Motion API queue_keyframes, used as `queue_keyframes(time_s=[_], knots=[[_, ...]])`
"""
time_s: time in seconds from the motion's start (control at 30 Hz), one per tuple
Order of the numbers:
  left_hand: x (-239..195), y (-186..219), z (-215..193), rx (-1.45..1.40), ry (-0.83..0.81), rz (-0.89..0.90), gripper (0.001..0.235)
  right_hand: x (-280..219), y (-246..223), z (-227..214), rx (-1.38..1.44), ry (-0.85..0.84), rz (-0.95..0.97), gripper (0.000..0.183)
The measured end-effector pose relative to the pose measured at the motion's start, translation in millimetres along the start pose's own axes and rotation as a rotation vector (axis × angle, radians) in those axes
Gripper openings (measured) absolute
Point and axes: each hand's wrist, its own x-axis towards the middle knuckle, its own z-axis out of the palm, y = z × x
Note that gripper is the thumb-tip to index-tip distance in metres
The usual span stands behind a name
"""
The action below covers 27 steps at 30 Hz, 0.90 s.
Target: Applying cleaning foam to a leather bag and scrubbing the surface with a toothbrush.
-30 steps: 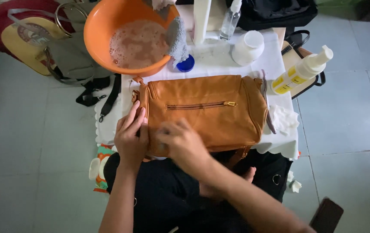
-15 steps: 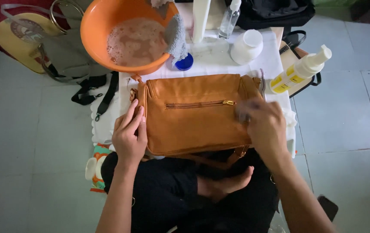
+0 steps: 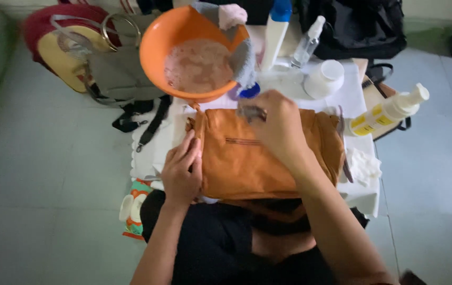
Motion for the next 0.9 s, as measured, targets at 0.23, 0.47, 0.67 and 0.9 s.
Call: queue_keyframes(time_s=[0.23, 0.47, 0.67, 0.9], knots=[[2.0, 7.5, -8.6, 0.049, -0.077, -0.028, 0.027, 103.6, -35.5, 6.5, 0.285, 0.025, 0.004, 0.026], [4.0, 8.7, -12.2, 0.033, -0.077, -0.025, 0.026, 147.8, -7.7, 46.9, 0.095, -0.001, -0.065, 0.024], [4.5, 9.2, -10.3, 0.040, -0.056, -0.022, 0.026, 144.8, 14.8, 49.6, 0.201, -0.060, 0.100, 0.006], [5.1, 11.3, -11.6, 0.061, -0.061, -0.016, 0.025, 129.3, 5.9, 29.5, 0.344, -0.026, 0.198, 0.042]])
